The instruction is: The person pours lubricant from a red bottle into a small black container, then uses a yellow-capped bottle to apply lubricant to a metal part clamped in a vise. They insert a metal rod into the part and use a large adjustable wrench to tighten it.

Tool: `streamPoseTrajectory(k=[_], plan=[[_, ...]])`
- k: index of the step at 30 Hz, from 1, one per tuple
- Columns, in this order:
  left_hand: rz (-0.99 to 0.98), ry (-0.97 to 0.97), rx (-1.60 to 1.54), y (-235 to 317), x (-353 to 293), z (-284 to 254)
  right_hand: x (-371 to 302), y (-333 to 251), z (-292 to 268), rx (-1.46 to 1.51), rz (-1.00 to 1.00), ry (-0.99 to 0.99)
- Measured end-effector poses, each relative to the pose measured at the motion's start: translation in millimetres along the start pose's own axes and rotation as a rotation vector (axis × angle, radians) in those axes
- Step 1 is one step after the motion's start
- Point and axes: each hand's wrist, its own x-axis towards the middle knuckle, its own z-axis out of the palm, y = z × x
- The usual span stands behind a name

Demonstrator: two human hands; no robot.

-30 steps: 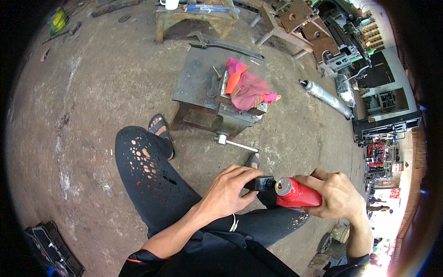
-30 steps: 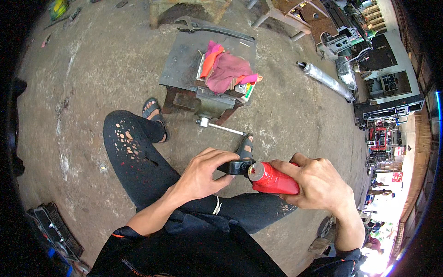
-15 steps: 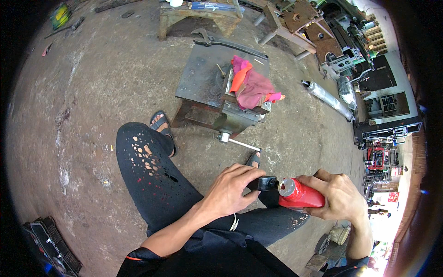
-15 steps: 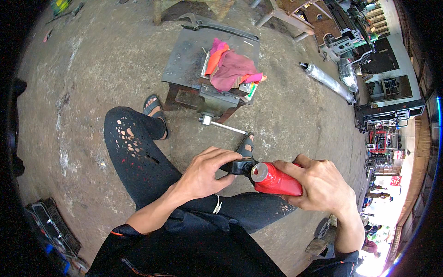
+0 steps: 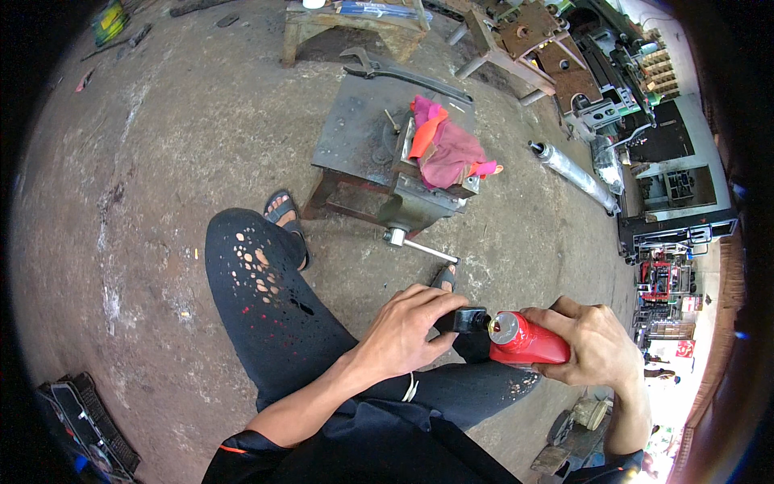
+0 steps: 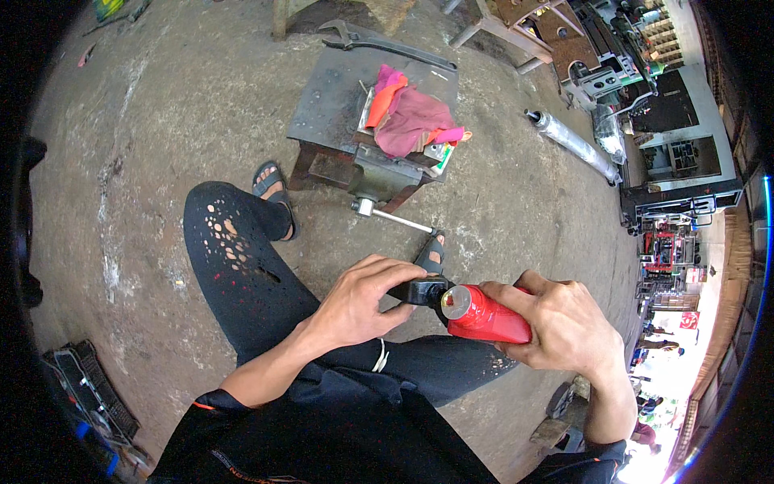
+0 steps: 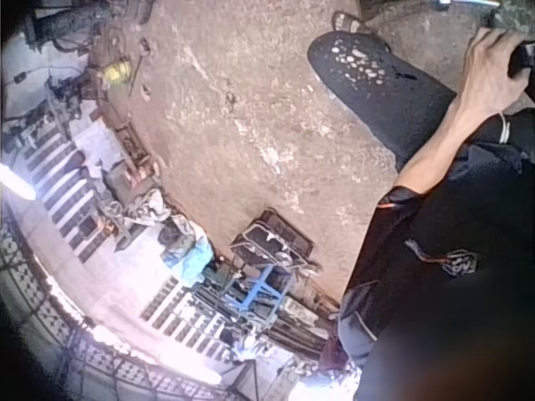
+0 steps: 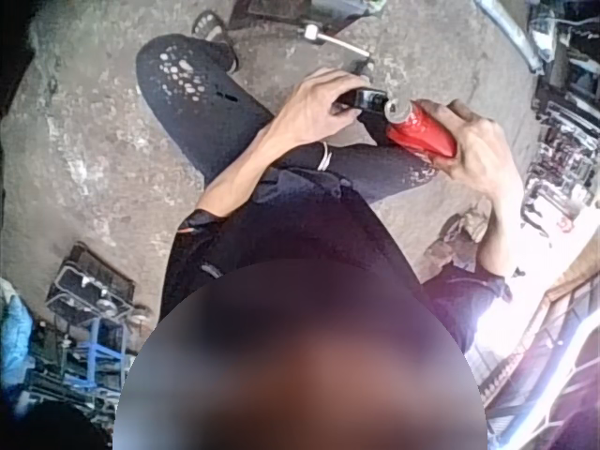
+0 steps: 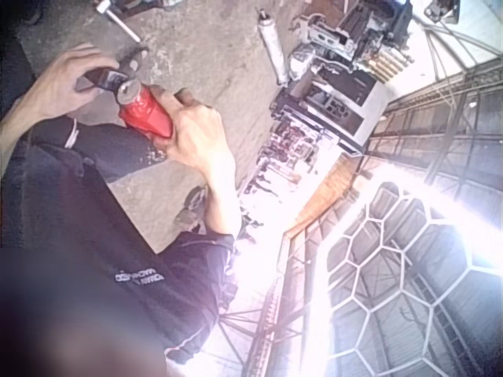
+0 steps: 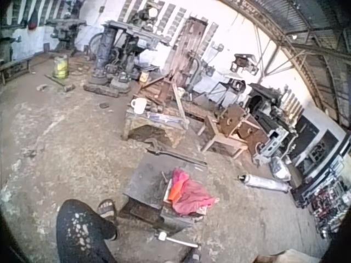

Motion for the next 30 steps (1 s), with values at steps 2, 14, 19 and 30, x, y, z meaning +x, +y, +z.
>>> streamPoseTrajectory(k=[2, 14, 19, 30], plan=[[0.0, 0.001, 0.009, -0.2, -0.5, 0.2, -0.2, -0.6, -0.6, 0.008, -0.006, 0.011], [0.001, 0.029, -0.024, 3.8, -1.1, 1.5, -1.9, -3.8, -3.9, -0.01, 0.007, 0.007], [0.002, 0.032, -0.021, 3.7, -1.2, 1.8, -1.4, -4.1, -5.0, -0.009, 0.008, 0.002], [-0.019, 0.017, -0.024, 5.1, 0.1, -0.2, -1.2, -0.1, -4.9, -0.024, -0.03, -0.023]])
